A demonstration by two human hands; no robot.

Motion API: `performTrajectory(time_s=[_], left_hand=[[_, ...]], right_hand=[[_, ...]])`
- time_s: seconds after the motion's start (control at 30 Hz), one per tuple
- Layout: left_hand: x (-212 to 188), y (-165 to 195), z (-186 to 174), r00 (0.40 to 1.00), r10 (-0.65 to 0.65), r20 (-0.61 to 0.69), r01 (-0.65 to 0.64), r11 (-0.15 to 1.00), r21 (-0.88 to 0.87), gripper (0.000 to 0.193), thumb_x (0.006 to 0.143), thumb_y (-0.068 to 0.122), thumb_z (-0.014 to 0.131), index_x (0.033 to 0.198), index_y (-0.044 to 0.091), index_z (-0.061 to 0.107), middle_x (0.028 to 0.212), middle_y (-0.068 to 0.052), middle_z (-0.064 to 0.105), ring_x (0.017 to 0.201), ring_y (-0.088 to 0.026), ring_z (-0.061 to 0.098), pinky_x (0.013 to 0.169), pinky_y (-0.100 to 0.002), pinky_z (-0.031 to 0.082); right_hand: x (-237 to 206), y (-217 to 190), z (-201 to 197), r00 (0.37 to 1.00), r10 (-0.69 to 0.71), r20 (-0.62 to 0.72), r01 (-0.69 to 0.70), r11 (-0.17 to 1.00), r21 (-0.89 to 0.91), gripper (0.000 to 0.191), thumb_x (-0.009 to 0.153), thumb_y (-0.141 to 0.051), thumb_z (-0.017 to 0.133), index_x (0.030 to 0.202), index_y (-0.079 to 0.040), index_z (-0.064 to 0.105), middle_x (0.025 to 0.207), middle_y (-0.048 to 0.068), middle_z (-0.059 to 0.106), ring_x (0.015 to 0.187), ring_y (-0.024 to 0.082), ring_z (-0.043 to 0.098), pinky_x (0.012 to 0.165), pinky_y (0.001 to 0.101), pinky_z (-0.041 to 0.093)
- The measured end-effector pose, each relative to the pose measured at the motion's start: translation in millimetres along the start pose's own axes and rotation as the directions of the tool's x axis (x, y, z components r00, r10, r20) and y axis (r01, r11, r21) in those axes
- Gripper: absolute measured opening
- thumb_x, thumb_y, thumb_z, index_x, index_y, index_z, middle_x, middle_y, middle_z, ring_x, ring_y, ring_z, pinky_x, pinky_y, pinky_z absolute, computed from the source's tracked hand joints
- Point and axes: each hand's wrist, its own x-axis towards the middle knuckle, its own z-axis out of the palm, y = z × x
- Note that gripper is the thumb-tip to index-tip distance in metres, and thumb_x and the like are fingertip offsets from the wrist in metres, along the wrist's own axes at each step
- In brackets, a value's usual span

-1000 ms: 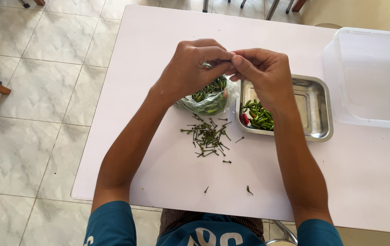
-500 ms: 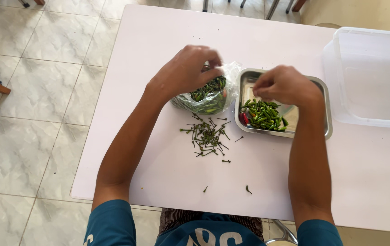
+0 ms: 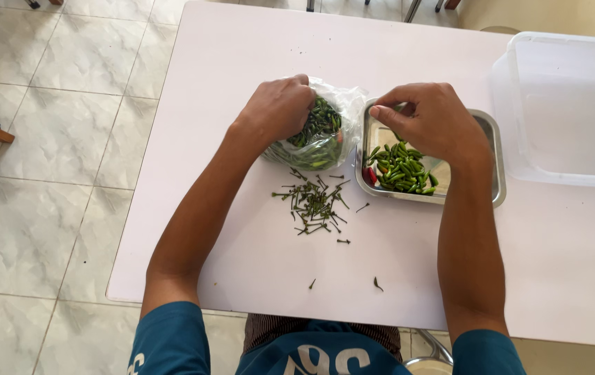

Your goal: The person removes green chilies from a plastic bag, snaps off the stems by hand, and places the trimmed chilies into a metal tray while discarding the stems onto the table.

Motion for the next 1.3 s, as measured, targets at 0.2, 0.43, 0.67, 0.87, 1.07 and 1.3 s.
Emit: performTrajectory(time_s=[0.2,0.43,0.67,0.87,1.07,1.3], left_hand=[[-10,5,-26,1.000,0.008,0.003,-0.007,0.995,-0.104,0.018,0.099,0.014,0.055,0.109,0.002,0.065,0.111,-0.016,0.062,0.098,-0.034,0.068,0.089,-0.046,0.053],[-16,14,-45,0.983,0.143,-0.116,-0.170,0.949,-0.266,0.019,0.104,0.012,0.052,0.106,0.001,0.067,0.113,-0.013,0.063,0.100,-0.033,0.069,0.089,-0.045,0.053],[-15,17,-49,0.946,0.216,-0.240,-0.287,0.904,-0.317,0.018,0.103,0.015,0.061,0.105,0.000,0.071,0.098,-0.014,0.071,0.093,-0.032,0.070,0.082,-0.043,0.055],[-20,25,-57,0.887,0.261,-0.380,-0.380,0.881,-0.282,0.011,0.099,0.010,0.069,0.104,0.001,0.073,0.095,-0.012,0.073,0.083,-0.029,0.071,0.076,-0.041,0.056],[-27,32,-69,0.885,0.278,-0.372,-0.400,0.864,-0.306,0.010,0.100,0.010,0.069,0.105,0.003,0.074,0.096,-0.010,0.074,0.082,-0.026,0.071,0.074,-0.038,0.055],[-28,26,-75,0.898,0.319,-0.303,-0.429,0.782,-0.451,0.013,0.100,0.013,0.071,0.106,0.004,0.076,0.094,-0.009,0.074,0.078,-0.022,0.071,0.070,-0.035,0.056]], right_hand=[[7,-14,18,0.984,-0.154,-0.091,0.156,0.988,0.017,0.022,0.098,-0.024,0.074,0.113,-0.008,0.078,0.097,0.010,0.077,0.072,0.017,0.072,0.067,0.0304,0.059],[16,-25,56,0.838,-0.441,-0.320,0.456,0.889,-0.031,0.028,0.098,-0.014,0.076,0.122,-0.002,0.073,0.116,0.016,0.073,0.086,0.020,0.074,0.071,0.0295,0.060],[19,-24,68,0.869,-0.309,-0.387,0.342,0.939,0.019,0.010,0.100,-0.009,0.074,0.106,-0.002,0.076,0.090,0.011,0.073,0.069,0.017,0.068,0.063,0.0319,0.053],[14,-26,62,0.835,-0.288,-0.469,0.368,0.926,0.087,0.009,0.104,-0.007,0.070,0.103,0.002,0.069,0.091,0.011,0.069,0.069,0.015,0.064,0.060,0.0305,0.050],[10,-27,55,0.821,-0.354,-0.448,0.440,0.892,0.101,0.011,0.107,-0.009,0.070,0.105,0.002,0.067,0.093,0.009,0.068,0.073,0.012,0.063,0.063,0.0277,0.051],[12,-7,39,0.965,-0.252,-0.073,0.234,0.704,0.670,0.015,0.107,-0.016,0.067,0.110,-0.002,0.066,0.085,-0.002,0.062,0.074,0.007,0.054,0.064,0.0226,0.046]])
